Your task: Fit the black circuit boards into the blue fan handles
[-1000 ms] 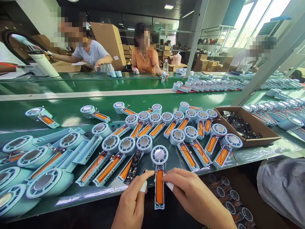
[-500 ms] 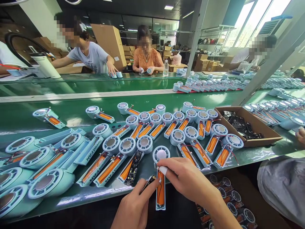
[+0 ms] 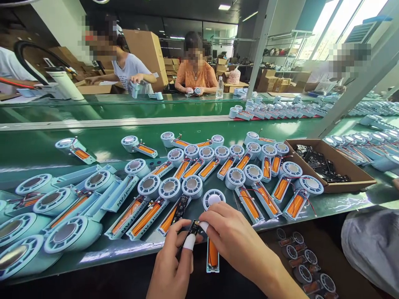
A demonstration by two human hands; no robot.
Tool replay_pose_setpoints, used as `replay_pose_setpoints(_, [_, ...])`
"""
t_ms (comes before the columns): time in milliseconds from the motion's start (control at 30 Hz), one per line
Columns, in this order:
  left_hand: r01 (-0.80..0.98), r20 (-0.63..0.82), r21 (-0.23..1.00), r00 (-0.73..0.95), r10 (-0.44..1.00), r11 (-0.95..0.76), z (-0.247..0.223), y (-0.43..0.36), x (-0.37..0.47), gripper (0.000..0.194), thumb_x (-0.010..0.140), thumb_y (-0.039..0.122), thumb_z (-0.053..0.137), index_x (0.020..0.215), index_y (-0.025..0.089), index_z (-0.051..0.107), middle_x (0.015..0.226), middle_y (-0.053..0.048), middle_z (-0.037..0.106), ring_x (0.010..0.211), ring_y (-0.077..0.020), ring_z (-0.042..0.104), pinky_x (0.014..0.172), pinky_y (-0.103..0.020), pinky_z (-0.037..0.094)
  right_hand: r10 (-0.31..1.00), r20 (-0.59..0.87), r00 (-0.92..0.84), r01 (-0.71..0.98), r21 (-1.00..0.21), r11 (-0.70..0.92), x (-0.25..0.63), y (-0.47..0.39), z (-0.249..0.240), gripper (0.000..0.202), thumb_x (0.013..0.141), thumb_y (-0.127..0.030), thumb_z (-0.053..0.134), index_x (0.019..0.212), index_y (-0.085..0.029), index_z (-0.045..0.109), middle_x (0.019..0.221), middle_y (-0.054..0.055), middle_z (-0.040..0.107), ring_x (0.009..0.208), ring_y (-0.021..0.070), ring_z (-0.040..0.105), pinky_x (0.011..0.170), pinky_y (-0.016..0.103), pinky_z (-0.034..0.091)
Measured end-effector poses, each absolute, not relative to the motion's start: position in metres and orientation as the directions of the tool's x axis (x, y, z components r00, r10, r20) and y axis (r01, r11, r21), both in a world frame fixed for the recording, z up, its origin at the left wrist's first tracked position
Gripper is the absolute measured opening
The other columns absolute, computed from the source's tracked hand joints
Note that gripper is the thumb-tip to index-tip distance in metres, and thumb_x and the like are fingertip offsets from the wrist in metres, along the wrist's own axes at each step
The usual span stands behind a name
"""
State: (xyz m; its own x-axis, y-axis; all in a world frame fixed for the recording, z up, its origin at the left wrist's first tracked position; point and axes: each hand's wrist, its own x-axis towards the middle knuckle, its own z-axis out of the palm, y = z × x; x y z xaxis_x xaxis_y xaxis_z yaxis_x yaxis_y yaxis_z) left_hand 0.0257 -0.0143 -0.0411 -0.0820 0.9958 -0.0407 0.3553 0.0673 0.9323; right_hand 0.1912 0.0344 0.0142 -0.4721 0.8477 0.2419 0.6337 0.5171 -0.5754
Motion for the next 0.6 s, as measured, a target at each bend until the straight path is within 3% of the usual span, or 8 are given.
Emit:
replay_pose_setpoints(133, [0.369, -0.077, 0.924, -0.086, 0.993, 0.103, -0.038, -0.014, 0.026, 0.037, 0.101, 0.045, 0.038, 0.125, 0.024, 0.054, 0.099, -0.007, 0.079, 0.056, -0.0171, 0.068, 0.046, -0.026, 0.047, 0.833, 0.233, -0.502, 0.662, -0.516, 0.544, 0.191, 0.031, 0.011, 0.017, 0.101, -0.012, 0.048, 0.103, -0.021, 0.062, 0.097, 0.005, 0.065, 0.089, 0.0198, 0.060, 0.077, 0.031, 0.051])
replay_pose_setpoints(267, [0.317, -0.085, 0.942, -0.102, 0.991, 0.113, -0.034, -0.014, 0.029, 0.035, 0.101, 0.043, 0.038, 0.125, 0.024, 0.053, 0.100, -0.006, 0.078, 0.051, -0.0145, 0.064, 0.050, -0.027, 0.050, 0.788, 0.293, -0.541, 0.699, -0.364, 0.616, 0.191, 0.030, 0.009, 0.021, 0.103, -0.013, 0.043, 0.097, -0.019, 0.062, 0.089, 0.006, 0.061, 0.083, 0.0214, 0.058, 0.070, 0.033, 0.050])
replay_pose_setpoints(467, [0.389, 0.015, 0.921, -0.086, 0.996, 0.020, -0.040, -0.016, 0.030, 0.034, 0.101, 0.037, 0.038, 0.125, 0.022, 0.059, 0.063, 0.002, 0.069, 0.054, -0.0178, 0.068, 0.066, -0.030, 0.058, 0.705, 0.373, -0.603, 0.692, -0.196, 0.695, 0.188, 0.032, 0.011, 0.027, 0.101, -0.007, 0.040, 0.089, -0.017, 0.063, 0.083, 0.007, 0.060, 0.076, 0.0205, 0.056, 0.068, 0.032, 0.049])
replay_pose_setpoints(600, [0.508, 0.193, 0.850, -0.053, 0.980, -0.140, -0.051, -0.016, 0.028, 0.037, 0.101, 0.028, 0.037, 0.126, 0.021, 0.064, 0.092, -0.006, 0.079, 0.076, -0.0197, 0.077, 0.078, -0.031, 0.062, 0.665, 0.407, -0.626, 0.687, -0.114, 0.717, 0.186, 0.032, 0.011, 0.029, 0.099, -0.005, 0.041, 0.084, -0.017, 0.062, 0.081, 0.007, 0.061, 0.074, 0.0202, 0.054, 0.069, 0.033, 0.049])
